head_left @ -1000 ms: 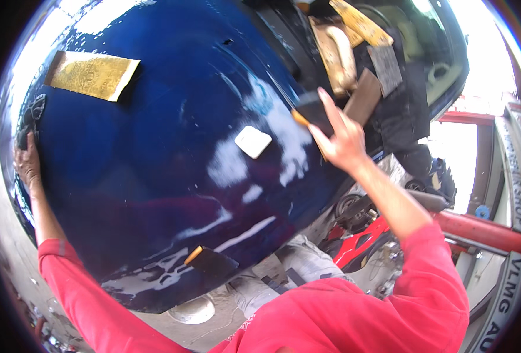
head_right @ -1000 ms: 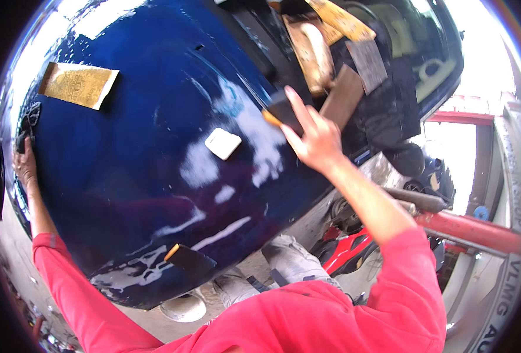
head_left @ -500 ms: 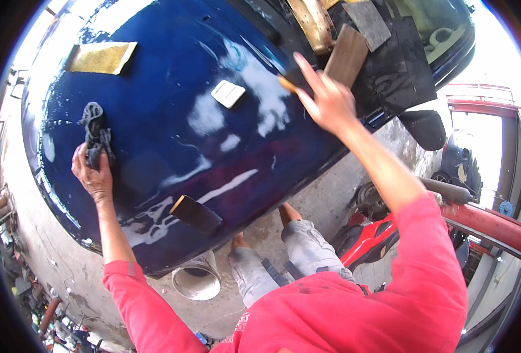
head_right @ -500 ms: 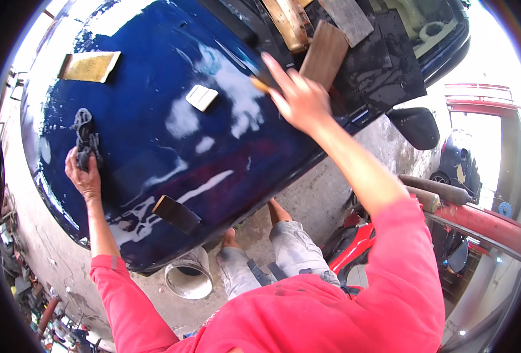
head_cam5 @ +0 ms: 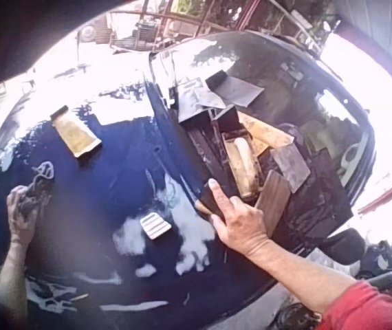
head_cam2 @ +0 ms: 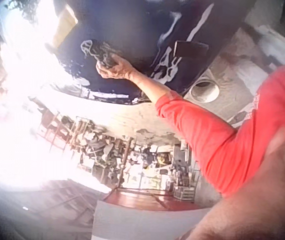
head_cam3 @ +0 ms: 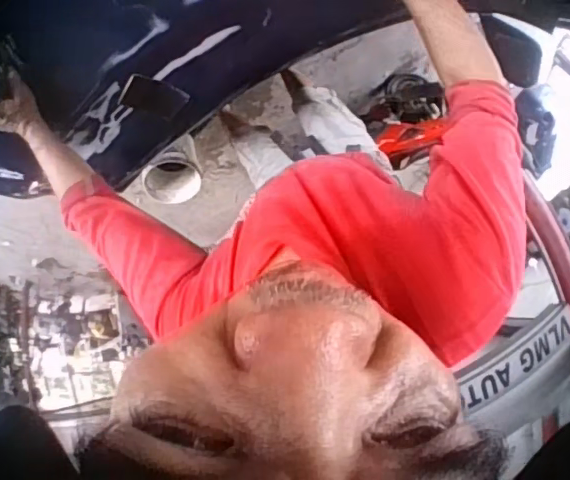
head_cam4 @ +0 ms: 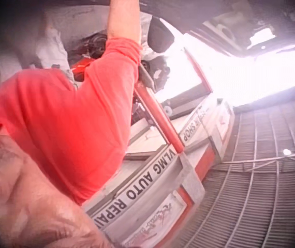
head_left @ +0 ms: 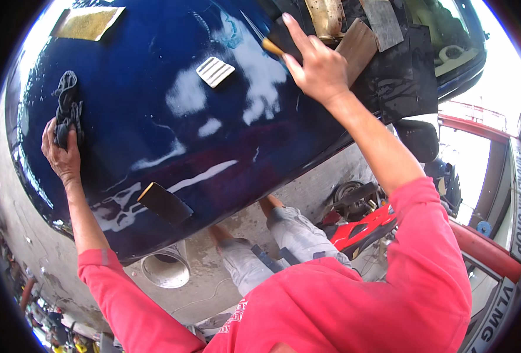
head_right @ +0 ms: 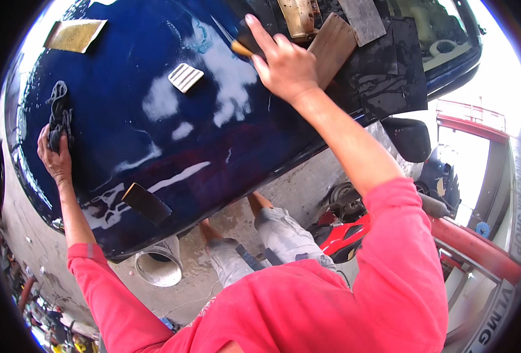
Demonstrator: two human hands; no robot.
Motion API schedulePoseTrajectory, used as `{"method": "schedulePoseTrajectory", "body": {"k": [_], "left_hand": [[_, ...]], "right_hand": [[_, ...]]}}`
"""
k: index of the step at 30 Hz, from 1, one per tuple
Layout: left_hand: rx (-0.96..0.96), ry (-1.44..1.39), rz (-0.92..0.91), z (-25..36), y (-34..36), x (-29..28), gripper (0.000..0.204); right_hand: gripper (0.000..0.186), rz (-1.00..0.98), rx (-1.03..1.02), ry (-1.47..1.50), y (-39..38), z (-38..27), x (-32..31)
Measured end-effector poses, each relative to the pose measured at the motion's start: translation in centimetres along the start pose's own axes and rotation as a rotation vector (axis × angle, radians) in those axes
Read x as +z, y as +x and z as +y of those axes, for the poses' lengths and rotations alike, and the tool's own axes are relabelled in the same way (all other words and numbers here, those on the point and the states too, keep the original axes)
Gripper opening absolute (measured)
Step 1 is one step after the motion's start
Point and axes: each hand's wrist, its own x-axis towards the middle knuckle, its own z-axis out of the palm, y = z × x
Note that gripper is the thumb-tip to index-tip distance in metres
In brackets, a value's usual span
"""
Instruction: The person sands the hood of a blue car using various sanding blocks and sandpaper sheets. They wipe the surface with a cloth and dip sandpaper into a bucket of water during the process.
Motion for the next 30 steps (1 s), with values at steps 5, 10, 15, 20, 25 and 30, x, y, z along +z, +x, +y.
{"method": "schedulePoseTrajectory", "body": {"k": [5, 10, 15, 20, 25, 30], "left_hand": [[-0.027, 0.007, 0.013, 0.4, 0.0, -0.2, 0.052], [-0.087, 0.023, 0.010, 1.5, -0.1, -0.3, 0.055], [-0.125, -0.026, -0.023, 2.7, 0.2, -1.4, 0.056], [-0.020, -0.015, -0.142, -0.3, 4.1, -2.3, 0.053], [-0.190, 0.021, -0.081, -9.5, 12.9, 2.3, 0.049], [-0.255, 0.138, -0.016, -16.6, 16.1, 7.3, 0.050]], "right_hand": [[0.089, -0.047, 0.036, 0.146, -8.8, 0.8, -3.4], [0.093, -0.086, 0.059, 0.213, -4.8, 0.6, -1.0], [0.090, -0.158, 0.084, 0.060, 20.3, -2.2, 4.7], [0.098, -0.056, -0.083, 0.355, 12.3, -3.2, -0.6], [0.099, -0.027, -0.153, 0.256, 18.9, -0.2, 4.2], [0.086, -0.041, 0.004, -0.053, 37.4, -0.1, 10.7]]}}
